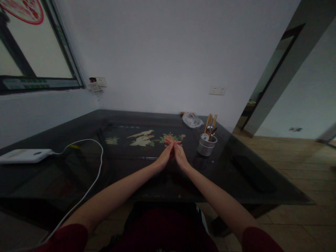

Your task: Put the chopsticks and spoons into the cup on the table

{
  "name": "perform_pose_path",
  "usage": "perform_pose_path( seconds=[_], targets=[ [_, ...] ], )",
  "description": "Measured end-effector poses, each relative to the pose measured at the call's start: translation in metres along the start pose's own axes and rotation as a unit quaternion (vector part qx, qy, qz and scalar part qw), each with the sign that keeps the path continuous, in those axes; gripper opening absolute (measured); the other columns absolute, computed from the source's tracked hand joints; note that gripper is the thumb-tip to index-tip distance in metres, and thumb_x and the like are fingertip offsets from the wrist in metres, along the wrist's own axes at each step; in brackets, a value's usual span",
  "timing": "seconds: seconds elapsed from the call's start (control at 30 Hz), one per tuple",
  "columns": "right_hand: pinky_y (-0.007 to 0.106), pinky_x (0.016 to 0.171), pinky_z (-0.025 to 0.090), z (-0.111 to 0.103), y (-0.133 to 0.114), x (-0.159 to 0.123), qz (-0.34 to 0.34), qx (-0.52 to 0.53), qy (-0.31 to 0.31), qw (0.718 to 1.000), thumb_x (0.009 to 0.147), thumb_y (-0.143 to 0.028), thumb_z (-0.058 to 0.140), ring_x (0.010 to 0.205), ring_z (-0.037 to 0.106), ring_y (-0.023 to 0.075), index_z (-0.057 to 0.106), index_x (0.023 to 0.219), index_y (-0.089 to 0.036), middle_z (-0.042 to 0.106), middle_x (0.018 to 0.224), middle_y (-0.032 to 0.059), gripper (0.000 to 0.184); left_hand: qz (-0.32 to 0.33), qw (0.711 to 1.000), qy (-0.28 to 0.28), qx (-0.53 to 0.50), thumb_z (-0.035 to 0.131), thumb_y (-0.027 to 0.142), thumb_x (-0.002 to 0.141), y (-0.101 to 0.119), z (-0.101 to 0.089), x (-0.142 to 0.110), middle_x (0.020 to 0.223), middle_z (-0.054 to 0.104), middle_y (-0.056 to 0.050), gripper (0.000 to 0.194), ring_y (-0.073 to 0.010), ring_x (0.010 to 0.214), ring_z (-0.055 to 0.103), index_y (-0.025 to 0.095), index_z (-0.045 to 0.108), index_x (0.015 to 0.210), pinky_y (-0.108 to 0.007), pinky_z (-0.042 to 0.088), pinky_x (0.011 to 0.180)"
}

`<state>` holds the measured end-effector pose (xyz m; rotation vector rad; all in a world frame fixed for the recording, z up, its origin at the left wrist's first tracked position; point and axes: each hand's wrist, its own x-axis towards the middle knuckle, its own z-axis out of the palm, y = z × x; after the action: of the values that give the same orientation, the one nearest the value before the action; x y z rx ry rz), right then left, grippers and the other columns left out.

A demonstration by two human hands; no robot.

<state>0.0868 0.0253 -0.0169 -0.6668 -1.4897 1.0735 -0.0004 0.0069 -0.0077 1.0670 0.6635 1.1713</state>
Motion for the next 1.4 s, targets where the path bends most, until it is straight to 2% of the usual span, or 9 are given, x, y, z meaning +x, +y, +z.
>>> perform_pose_path(
  seconds=[0.23,0.43,0.67,0.87,1.2,1.4],
  targets=[
    [0.045,0.103,0.039,0.0,0.001,0.0,0.004,-0.006,0.004,1.0,0.084,-0.066,0.036,0.119,0.053,0.0257,0.061,0.119,-0.023,0.066,0.115,0.008,0.061,0.004,1.0,-0.013,0.005,0.038,0.05,0.09,-0.002,-0.002,0.0,0.119,0.063,-0.011,0.049,-0.0241,0.115,0.055,0.021,0.055,0.124,-0.036,0.044,0.095],
    [0.044,0.105,0.036,0.003,-0.002,-0.004,0.006,-0.02,0.007,1.0,0.083,-0.067,0.035,0.119,0.052,0.0251,0.062,0.119,-0.024,0.065,0.116,0.0073,0.062,0.001,1.0,-0.003,-0.006,0.043,0.053,0.087,-0.002,-0.001,-0.003,0.114,0.066,-0.011,0.049,-0.0243,0.112,0.057,0.019,0.06,0.119,-0.035,0.045,0.093],
    [0.044,0.105,0.036,0.005,0.0,-0.005,-0.007,-0.027,0.007,1.0,0.084,-0.066,0.035,0.118,0.053,0.0245,0.063,0.117,-0.024,0.064,0.117,0.0073,0.061,0.009,1.0,-0.004,0.008,0.044,0.052,0.086,-0.006,-0.005,0.001,0.111,0.067,-0.011,0.047,-0.0251,0.109,0.059,0.019,0.063,0.114,-0.036,0.046,0.09],
    [0.041,0.106,0.035,0.008,-0.007,-0.009,0.01,-0.04,-0.01,0.999,0.084,-0.067,0.035,0.115,0.054,0.023,0.06,0.12,-0.024,0.062,0.121,0.0072,0.061,0.024,0.999,-0.001,0.039,0.043,0.049,0.086,-0.011,-0.01,0.002,0.113,0.066,-0.011,0.044,-0.0246,0.101,0.062,0.019,0.061,0.113,-0.036,0.048,0.086],
    [0.038,0.108,0.032,0.01,-0.011,-0.011,0.005,-0.043,-0.042,0.998,0.083,-0.067,0.034,0.12,0.05,0.0206,0.058,0.123,-0.026,0.06,0.124,0.0055,0.062,0.045,0.997,0.024,0.056,0.044,0.048,0.084,-0.009,-0.011,0.0,0.102,0.069,-0.01,0.04,-0.0239,0.094,0.064,0.016,0.065,0.097,-0.036,0.051,0.08],
    [0.037,0.109,0.03,0.01,-0.014,-0.012,-0.004,-0.054,-0.057,0.997,0.083,-0.065,0.039,0.121,0.049,0.0196,0.056,0.125,-0.026,0.057,0.128,0.0057,0.059,0.073,0.995,0.049,0.053,0.046,0.047,0.083,-0.007,-0.007,-0.001,0.094,0.07,-0.01,0.039,-0.0231,0.09,0.065,0.014,0.066,0.088,-0.037,0.05,0.085]
  ],
)
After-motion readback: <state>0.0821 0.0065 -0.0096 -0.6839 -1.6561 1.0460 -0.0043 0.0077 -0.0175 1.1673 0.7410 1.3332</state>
